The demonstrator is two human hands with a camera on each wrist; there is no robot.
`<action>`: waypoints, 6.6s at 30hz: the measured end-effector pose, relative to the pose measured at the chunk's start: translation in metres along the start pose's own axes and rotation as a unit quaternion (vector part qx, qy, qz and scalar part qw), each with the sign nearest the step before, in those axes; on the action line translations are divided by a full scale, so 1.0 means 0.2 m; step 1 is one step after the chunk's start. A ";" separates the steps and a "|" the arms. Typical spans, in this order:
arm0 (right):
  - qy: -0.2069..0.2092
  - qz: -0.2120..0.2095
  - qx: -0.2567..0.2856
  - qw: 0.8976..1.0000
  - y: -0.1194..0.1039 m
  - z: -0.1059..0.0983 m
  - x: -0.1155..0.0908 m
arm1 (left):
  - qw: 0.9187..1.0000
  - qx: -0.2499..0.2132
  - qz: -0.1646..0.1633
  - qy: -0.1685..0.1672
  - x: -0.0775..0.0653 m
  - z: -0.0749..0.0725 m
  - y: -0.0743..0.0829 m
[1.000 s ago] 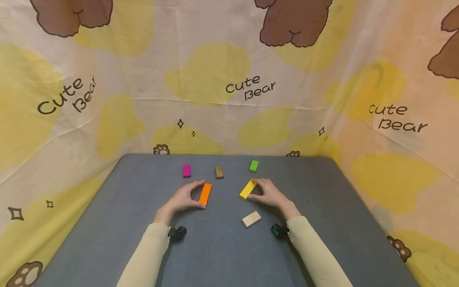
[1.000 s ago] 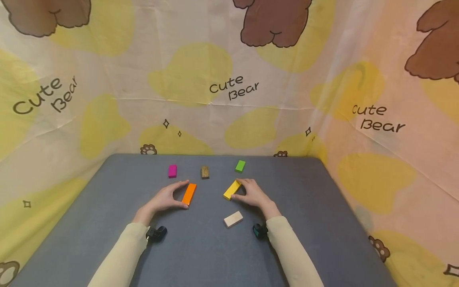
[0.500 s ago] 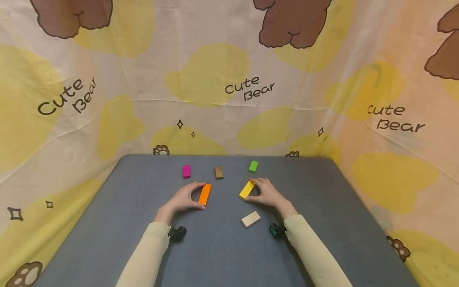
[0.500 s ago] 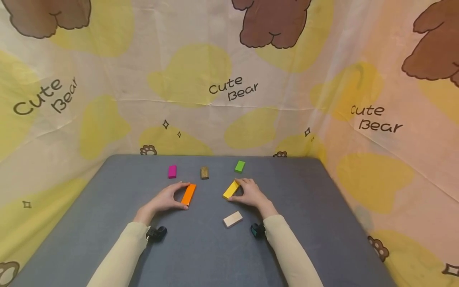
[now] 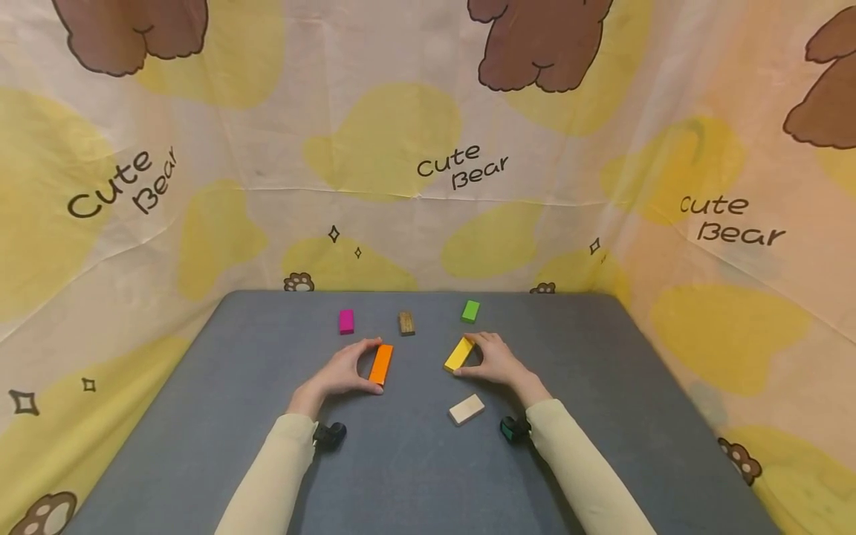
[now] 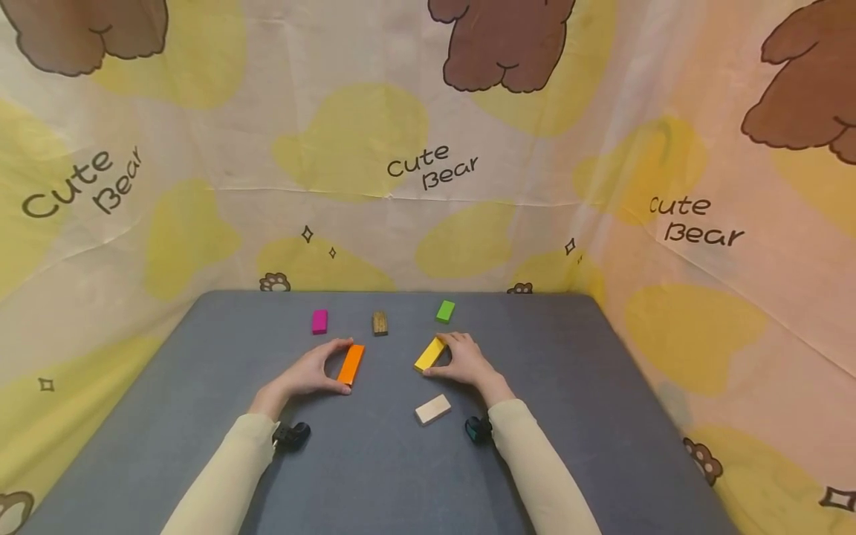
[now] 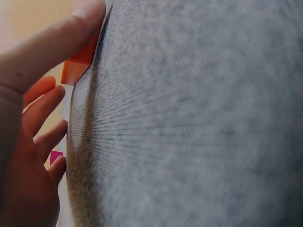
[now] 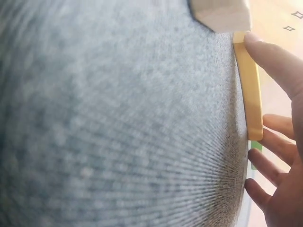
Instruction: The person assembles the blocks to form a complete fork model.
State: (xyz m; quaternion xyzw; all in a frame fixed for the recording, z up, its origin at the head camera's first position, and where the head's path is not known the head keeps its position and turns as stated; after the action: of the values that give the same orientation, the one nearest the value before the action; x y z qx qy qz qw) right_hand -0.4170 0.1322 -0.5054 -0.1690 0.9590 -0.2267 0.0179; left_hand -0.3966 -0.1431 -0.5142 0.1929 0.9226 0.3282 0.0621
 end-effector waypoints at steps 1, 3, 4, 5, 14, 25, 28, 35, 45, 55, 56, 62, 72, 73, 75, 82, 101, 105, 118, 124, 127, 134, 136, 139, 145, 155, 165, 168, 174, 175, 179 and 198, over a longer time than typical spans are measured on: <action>0.000 0.000 0.002 1.000 0.00 0.00 0.00 | 1.000 -0.001 0.002 -0.001 0.00 0.00 0.00; -0.003 0.004 0.007 1.000 0.00 0.00 0.00 | 1.000 -0.005 0.005 -0.001 0.00 0.00 0.00; -0.004 0.006 0.010 1.000 0.00 0.00 0.00 | 1.000 -0.004 0.011 -0.001 0.00 0.00 0.00; -0.004 0.006 0.011 1.000 0.00 0.00 0.00 | 1.000 -0.005 0.014 -0.001 0.00 0.01 0.01; -0.002 0.012 0.020 1.000 0.01 0.00 0.00 | 1.000 -0.019 0.015 0.008 0.01 0.00 0.01; -0.003 0.011 0.022 1.000 0.01 0.01 0.00 | 0.998 -0.048 -0.012 0.027 -0.02 0.00 0.01; -0.003 0.013 0.027 1.000 0.01 0.01 0.00 | 0.998 -0.048 -0.013 0.034 -0.03 0.00 0.02; 0.001 0.015 0.039 0.999 0.02 0.02 0.00 | 0.997 -0.051 -0.023 0.051 -0.07 -0.02 0.05; 0.001 0.013 0.051 0.999 0.03 0.02 -0.01 | 0.996 -0.053 -0.028 0.066 -0.12 -0.05 0.06; 0.004 0.017 0.051 0.999 0.04 0.01 -0.01 | 0.996 -0.046 -0.010 0.079 -0.14 -0.05 0.11; 0.004 0.018 0.053 0.998 0.04 0.01 -0.01 | 0.996 -0.046 -0.009 0.080 -0.14 -0.05 0.12; 0.004 0.020 0.049 0.999 0.04 0.01 0.00 | 0.995 -0.046 -0.006 0.085 -0.15 -0.04 0.14; 0.002 0.018 0.052 0.998 0.04 0.01 0.00 | 0.995 -0.050 -0.004 0.083 -0.16 -0.01 0.17; 0.001 0.020 0.053 0.998 0.04 0.01 0.00 | 0.995 -0.051 -0.003 0.082 -0.17 -0.01 0.17; 0.000 0.023 0.055 0.998 0.04 0.02 0.00 | 0.995 -0.053 -0.002 0.080 -0.17 0.00 0.18; -0.001 0.025 0.055 0.998 0.04 0.02 0.00 | 0.996 -0.058 -0.003 0.075 -0.17 0.03 0.20; -0.001 0.027 0.058 0.998 0.04 0.02 -0.01 | 0.996 -0.064 0.005 0.060 -0.14 0.09 0.28; -0.001 0.030 0.058 0.998 0.04 0.02 -0.01 | 0.997 -0.060 0.003 0.058 -0.13 0.10 0.28; -0.004 0.031 0.057 0.998 0.03 0.02 -0.01 | 0.997 -0.061 0.010 0.054 -0.12 0.13 0.32; -0.007 0.031 0.056 0.998 0.03 0.02 -0.01 | 0.996 -0.066 0.014 0.051 -0.12 0.15 0.34; -0.008 0.032 0.055 0.998 0.04 0.02 -0.01 | 0.996 -0.070 0.017 0.049 -0.12 0.16 0.35; -0.008 0.033 0.055 0.998 0.05 0.03 0.00 | 0.997 -0.066 0.016 0.037 -0.11 0.18 0.36; -0.008 0.032 0.057 0.998 0.04 0.03 0.00 | 0.997 -0.066 0.014 0.031 -0.10 0.19 0.36; -0.009 0.031 0.057 0.998 0.04 0.03 0.00 | 0.997 -0.066 0.012 0.026 -0.10 0.20 0.36; -0.009 0.034 0.060 0.998 0.04 0.04 0.00 | 0.998 -0.061 0.008 0.022 -0.10 0.23 0.35; -0.011 0.031 0.055 0.998 0.04 0.03 0.00 | 0.998 -0.051 0.021 0.005 -0.10 0.26 0.38; -0.010 0.033 0.055 0.998 0.04 0.03 0.00 | 0.999 -0.038 0.030 -0.015 -0.11 0.30 0.40; -0.009 0.032 0.054 0.998 0.04 0.03 0.00 | 0.999 -0.036 0.031 -0.018 -0.11 0.30 0.40; -0.011 0.029 0.051 0.998 0.04 0.02 0.01 | 0.999 -0.032 0.028 -0.027 -0.11 0.32 0.41; -0.011 0.028 0.051 0.998 0.04 0.02 0.01 | 0.999 -0.032 0.028 -0.030 -0.11 0.32 0.41; -0.009 0.028 0.051 0.998 0.04 0.02 0.00 | 0.998 -0.030 0.028 -0.041 -0.11 0.33 0.41; -0.005 0.032 0.053 0.998 0.05 0.02 0.01 | 0.999 -0.026 0.016 -0.038 -0.12 0.33 0.41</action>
State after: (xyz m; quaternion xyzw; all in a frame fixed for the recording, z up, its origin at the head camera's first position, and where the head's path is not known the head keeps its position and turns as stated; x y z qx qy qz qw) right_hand -0.4208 0.1386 -0.5137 -0.1384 0.9504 -0.2757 0.0387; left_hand -0.3329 -0.0558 -0.5136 0.2188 0.9076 0.3450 0.0970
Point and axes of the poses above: each hand's wrist, its own x-axis towards the middle knuckle, its own z-axis out of the palm, y = z × x, the point moved 10 cm from there along x, towards the middle knuckle, and after that the axes turned 1 degree about y, right-handed, at the moved point
